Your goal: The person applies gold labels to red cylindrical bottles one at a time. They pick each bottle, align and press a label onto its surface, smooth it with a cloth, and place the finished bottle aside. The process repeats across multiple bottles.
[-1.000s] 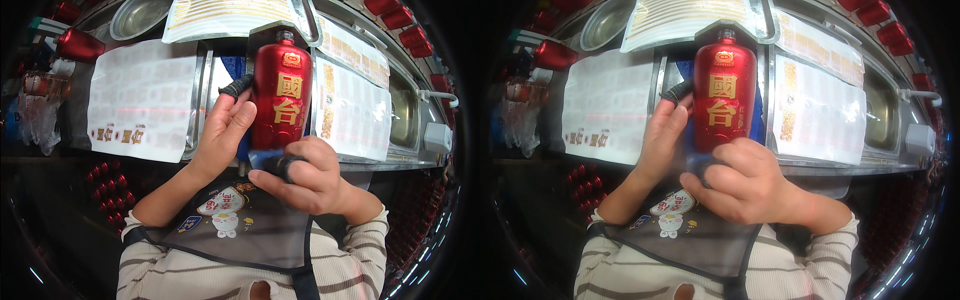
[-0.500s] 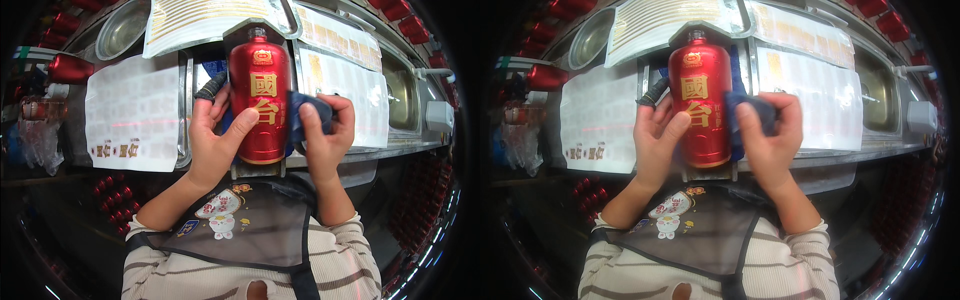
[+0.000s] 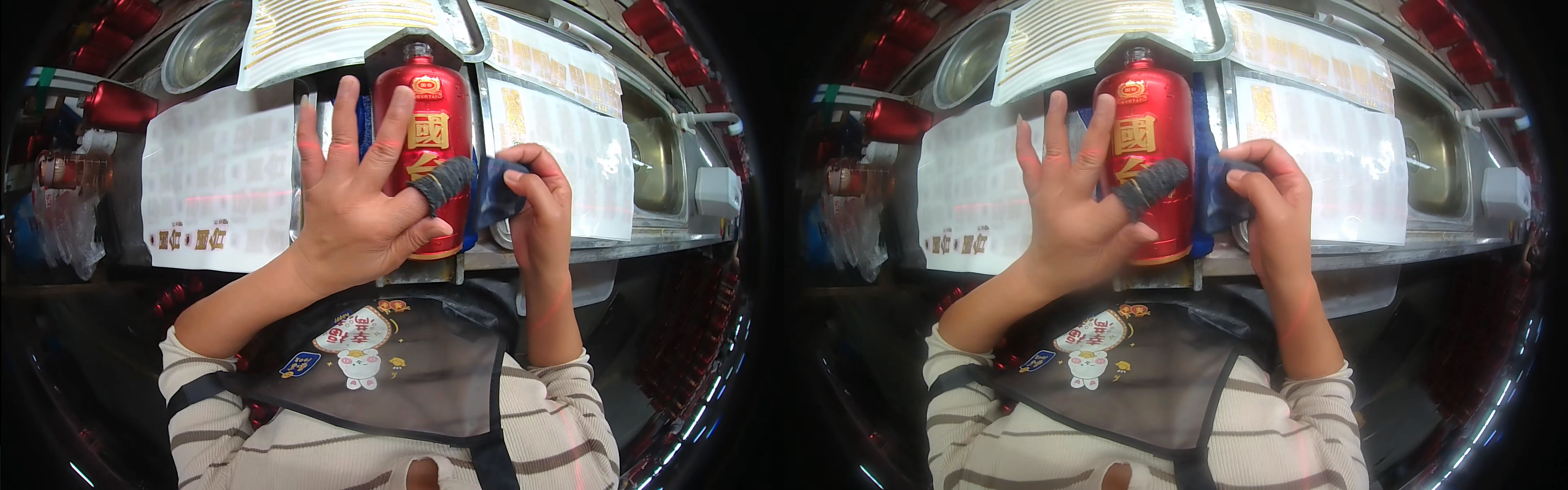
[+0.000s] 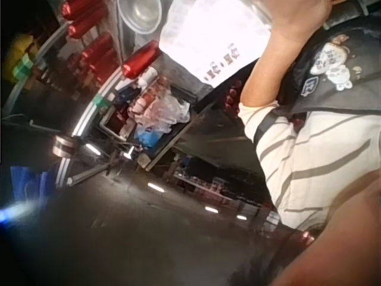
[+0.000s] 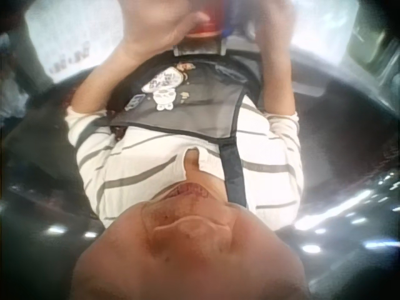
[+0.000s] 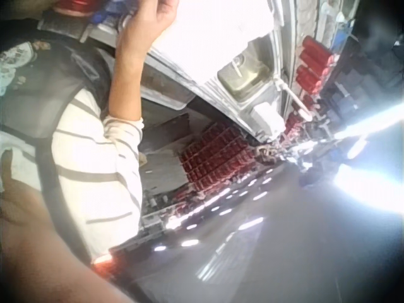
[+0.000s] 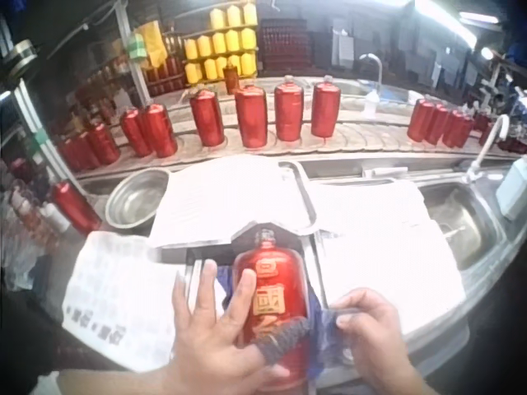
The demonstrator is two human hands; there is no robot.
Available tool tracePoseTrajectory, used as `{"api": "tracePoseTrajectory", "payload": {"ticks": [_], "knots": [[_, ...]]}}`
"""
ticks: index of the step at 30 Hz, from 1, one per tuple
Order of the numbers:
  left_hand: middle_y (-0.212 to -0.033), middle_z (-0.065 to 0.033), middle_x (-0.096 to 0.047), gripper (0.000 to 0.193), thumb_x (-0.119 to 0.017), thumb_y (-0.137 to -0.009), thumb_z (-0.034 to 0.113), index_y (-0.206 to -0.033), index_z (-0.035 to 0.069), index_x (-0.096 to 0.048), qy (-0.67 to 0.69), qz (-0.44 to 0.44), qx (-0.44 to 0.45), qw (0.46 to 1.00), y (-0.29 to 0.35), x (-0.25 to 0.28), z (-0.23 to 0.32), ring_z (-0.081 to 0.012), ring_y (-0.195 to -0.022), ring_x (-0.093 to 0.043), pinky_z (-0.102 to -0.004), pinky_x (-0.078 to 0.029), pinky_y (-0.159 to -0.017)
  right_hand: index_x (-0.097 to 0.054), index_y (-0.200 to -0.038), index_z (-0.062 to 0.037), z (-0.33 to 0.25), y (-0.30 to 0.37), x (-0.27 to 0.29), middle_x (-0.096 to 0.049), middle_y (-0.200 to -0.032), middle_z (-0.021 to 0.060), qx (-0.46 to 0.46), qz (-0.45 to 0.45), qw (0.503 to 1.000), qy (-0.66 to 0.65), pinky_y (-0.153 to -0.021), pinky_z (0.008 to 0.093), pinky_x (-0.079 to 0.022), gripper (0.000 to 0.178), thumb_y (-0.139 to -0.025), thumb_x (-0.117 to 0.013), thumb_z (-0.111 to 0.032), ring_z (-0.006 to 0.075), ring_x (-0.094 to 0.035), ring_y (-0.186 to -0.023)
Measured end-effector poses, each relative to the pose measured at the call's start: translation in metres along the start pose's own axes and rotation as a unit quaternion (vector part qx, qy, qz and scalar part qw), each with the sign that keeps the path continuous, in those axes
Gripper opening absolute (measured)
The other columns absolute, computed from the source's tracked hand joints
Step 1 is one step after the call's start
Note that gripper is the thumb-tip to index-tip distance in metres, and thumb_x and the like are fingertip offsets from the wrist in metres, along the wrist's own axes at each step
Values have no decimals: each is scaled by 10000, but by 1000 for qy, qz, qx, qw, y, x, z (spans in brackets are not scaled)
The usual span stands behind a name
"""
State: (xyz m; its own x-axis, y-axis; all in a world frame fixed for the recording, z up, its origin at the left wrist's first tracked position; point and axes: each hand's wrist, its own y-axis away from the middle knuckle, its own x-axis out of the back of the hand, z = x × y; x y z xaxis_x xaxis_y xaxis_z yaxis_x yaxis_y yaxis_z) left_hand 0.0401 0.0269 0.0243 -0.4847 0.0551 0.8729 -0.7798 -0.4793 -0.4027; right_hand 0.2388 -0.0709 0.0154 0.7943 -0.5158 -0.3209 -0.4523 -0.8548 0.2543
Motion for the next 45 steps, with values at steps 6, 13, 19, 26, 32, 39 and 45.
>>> {"api": "tracePoseTrajectory", "payload": {"ticks": [6, 13, 19, 26, 32, 39, 45], "knots": [[-1598, -199, -302, 495, -542, -920, 578, -702, 156, -682, -4, 17, -10, 1000, 8, -6, 8, -556, -1459, -125, -693, -15, -1115, -601, -1003, 10, -3, 24, -16, -570, -845, -12, 51, -5, 989, 136, -626, 170, -372, 155, -873, -522, 42, 26, -482, -707], [-1602, -247, -250, 428, -499, -966, 571, -1035, 251, -776, 9, 44, 44, 998, 12, -10, -14, -527, -1459, -155, -697, -27, -1101, -519, -1152, 8, 13, 9, -43, -567, -1029, 101, 157, 5, 952, 263, -576, 196, -445, 388, -875, -749, -137, 61, -565, -662], [-1612, -253, -220, 439, -493, -963, 580, -1117, 275, -768, 50, 16, 56, 997, 21, -10, -35, -497, -1482, -132, -688, 16, -1108, -447, -1186, 4, 15, 6, -42, -525, -1082, 95, 116, -9, 972, 202, -595, 201, -479, 473, -886, -759, -185, 87, -619, -704], [-1609, -248, -230, 426, -540, -957, 530, -903, 176, -770, 67, 43, 20, 997, -5, -5, -38, -521, -1464, -156, -703, -12, -1105, -434, -1211, 15, 18, 8, -38, -486, -1147, 108, 127, -9, 969, 211, -643, 214, -511, 505, -885, -760, -191, 124, -642, -793], [-1610, -242, -234, 530, -552, -961, 509, -706, 64, -688, 83, 42, 9, 996, -13, -8, -53, -494, -1470, -169, -671, -18, -1131, -440, -1207, 8, 15, 9, -40, -490, -1139, 103, 95, -10, 973, 209, -646, 208, -505, 498, -883, -761, -193, 118, -637, -797], [-1611, -232, -241, 474, -527, -970, 524, -943, 118, -770, 92, 33, 13, 995, -5, 2, -43, -497, -1473, -159, -670, -13, -1132, -438, -1203, 2, 16, 9, -39, -494, -1118, 93, 100, -16, 972, 213, -649, 202, -479, 493, -889, -757, -205, 90, -605, -769], [-1620, -182, -252, 476, -538, -969, 510, -845, 90, -724, 108, 69, 1, 992, -28, -16, -62, -497, -1459, -192, -685, -44, -1127, -434, -1204, 0, 21, 8, -39, -494, -1113, 100, 116, -15, 971, 209, -660, 207, -501, 490, -893, -752, -205, 101, -616, -790]]}}
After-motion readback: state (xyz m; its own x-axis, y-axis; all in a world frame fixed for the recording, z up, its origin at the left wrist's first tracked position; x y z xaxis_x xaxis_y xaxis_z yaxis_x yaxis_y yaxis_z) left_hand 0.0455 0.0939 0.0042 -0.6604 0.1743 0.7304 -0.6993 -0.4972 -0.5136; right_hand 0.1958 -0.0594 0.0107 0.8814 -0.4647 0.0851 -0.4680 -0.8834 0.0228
